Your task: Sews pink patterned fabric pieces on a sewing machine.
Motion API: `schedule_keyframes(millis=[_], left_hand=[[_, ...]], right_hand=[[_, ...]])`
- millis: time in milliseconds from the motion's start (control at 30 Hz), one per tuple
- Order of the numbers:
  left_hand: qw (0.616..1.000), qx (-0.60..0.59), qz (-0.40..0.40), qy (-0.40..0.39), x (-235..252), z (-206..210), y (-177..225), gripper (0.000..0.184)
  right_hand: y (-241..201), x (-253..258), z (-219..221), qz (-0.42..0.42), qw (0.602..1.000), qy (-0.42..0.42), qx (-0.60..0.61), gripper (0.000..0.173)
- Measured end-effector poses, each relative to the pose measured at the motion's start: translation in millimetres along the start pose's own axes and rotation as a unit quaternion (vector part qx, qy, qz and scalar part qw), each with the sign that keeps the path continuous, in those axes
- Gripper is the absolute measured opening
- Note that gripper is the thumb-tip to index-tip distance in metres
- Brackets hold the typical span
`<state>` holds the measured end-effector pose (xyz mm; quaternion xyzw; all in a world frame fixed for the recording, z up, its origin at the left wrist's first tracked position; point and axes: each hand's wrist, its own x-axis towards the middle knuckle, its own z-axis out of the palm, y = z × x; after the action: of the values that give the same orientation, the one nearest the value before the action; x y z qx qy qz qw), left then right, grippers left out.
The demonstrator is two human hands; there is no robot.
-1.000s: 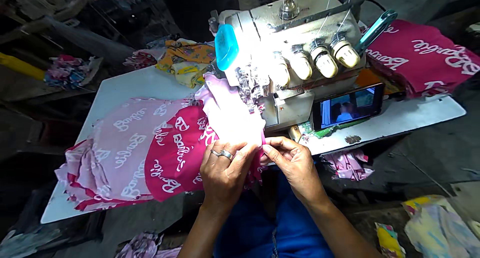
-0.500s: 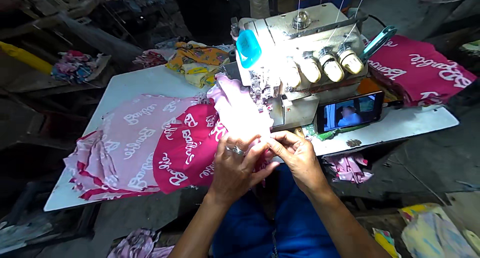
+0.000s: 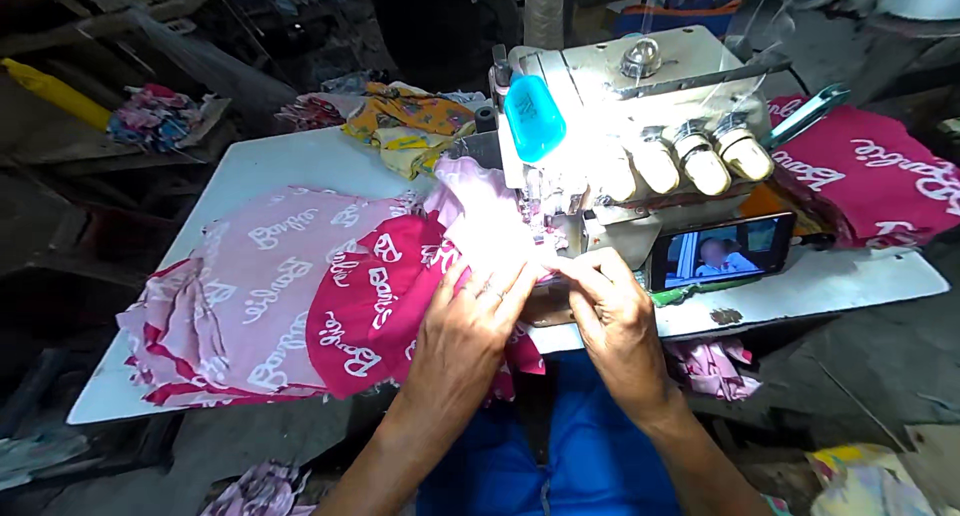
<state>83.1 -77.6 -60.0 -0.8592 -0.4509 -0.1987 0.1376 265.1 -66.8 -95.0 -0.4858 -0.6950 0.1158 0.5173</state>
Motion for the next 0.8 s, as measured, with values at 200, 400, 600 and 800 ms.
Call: schedule_keyframes(millis=[200, 400, 600, 800], left_hand=[[0.997, -0.029, -0.037, -0.069, 41, -6, -29, 0.045], [0.994, -0.033, -0.086, -0.053, 49, -7, -40, 0.043], [0.978, -0.014, -0.202, -0.047, 27, -12, -21, 0.045], [0.963, -0.073, -0.258, 0.022, -13, -4, 1, 0.054]], right_hand=[[1, 1, 0, -0.002, 0.995, -0.035, -0.096, 0.042], [1, -26, 4, 0.001, 0.994, -0.050, -0.094, 0.040], [-9, -45, 5, 0.001, 0.995, -0.084, -0.048, 0.043], [-21, -46, 13, -0.015, 0.993, -0.121, 0.005, 0.046]])
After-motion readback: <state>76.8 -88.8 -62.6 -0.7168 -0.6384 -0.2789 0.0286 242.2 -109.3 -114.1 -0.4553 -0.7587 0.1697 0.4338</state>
